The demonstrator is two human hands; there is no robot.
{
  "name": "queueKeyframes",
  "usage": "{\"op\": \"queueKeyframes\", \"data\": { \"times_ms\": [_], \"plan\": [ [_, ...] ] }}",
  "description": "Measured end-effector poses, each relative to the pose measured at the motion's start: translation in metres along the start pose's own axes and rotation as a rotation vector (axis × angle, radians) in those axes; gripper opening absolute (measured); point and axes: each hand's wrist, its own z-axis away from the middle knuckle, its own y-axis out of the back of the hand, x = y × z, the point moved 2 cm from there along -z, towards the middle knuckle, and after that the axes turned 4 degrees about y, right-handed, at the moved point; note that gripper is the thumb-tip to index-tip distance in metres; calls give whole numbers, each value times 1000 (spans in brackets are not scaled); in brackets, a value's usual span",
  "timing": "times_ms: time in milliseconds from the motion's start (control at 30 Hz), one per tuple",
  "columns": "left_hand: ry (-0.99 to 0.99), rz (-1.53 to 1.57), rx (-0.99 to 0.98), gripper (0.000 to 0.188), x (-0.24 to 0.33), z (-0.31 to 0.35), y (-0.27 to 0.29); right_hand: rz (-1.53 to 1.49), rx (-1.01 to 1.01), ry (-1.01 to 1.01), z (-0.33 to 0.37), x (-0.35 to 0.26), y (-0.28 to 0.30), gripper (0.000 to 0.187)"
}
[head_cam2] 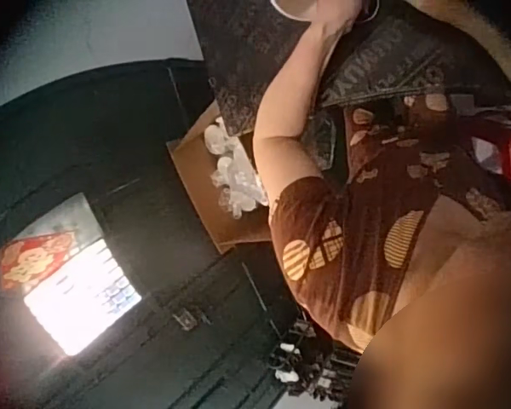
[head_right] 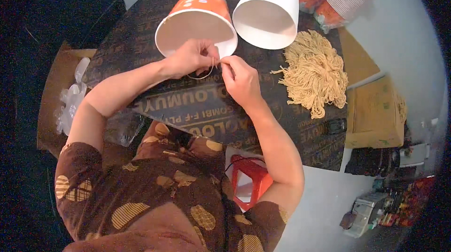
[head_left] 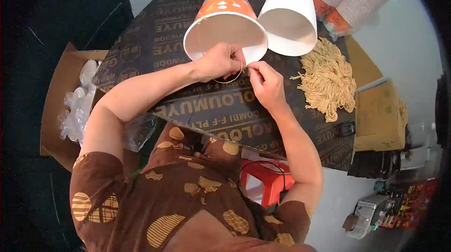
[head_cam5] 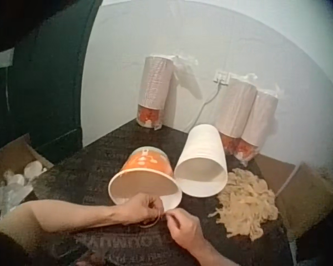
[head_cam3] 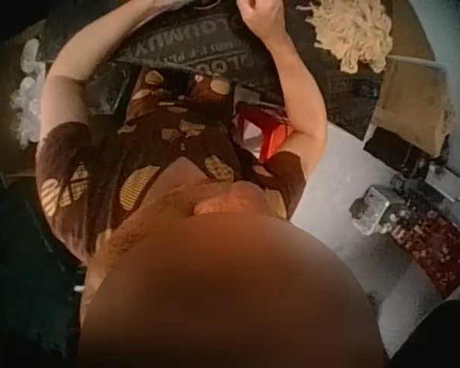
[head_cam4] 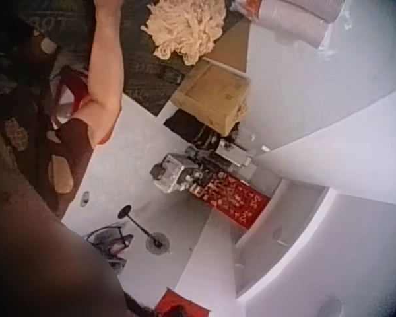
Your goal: Attaching rope handles to decorative paper buckets.
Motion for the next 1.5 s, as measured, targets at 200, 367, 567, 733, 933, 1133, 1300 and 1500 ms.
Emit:
{"op": "queueKeyframes", "data": {
  "times_ms": [200,367,567,733,933,1133,1300,1500],
  "plan": [
    [-345,-207,134,5,0,7,-3,106,48,65,-3,-13,-5,22],
    [-496,-418,194,7,10,17,-10,136,107,163,-6,-16,-5,28],
    [-704,-613,149,14,21,24,-15,183,166,157,-4,-19,-6,21],
    [-784,-834,185,21,21,25,-13,212,178,185,-2,-21,-8,15],
    [-792,-988,197,18,22,22,-16,264,154,177,2,-15,-9,15],
    [-813,-1156,268,14,13,15,-9,242,156,169,0,-16,-12,15],
    [-860,-1189,319,15,1,6,-5,167,169,93,-1,-11,-10,17],
    [-942,-1116,233,17,0,7,-1,92,158,74,-2,-14,-5,26]
  ]
}}
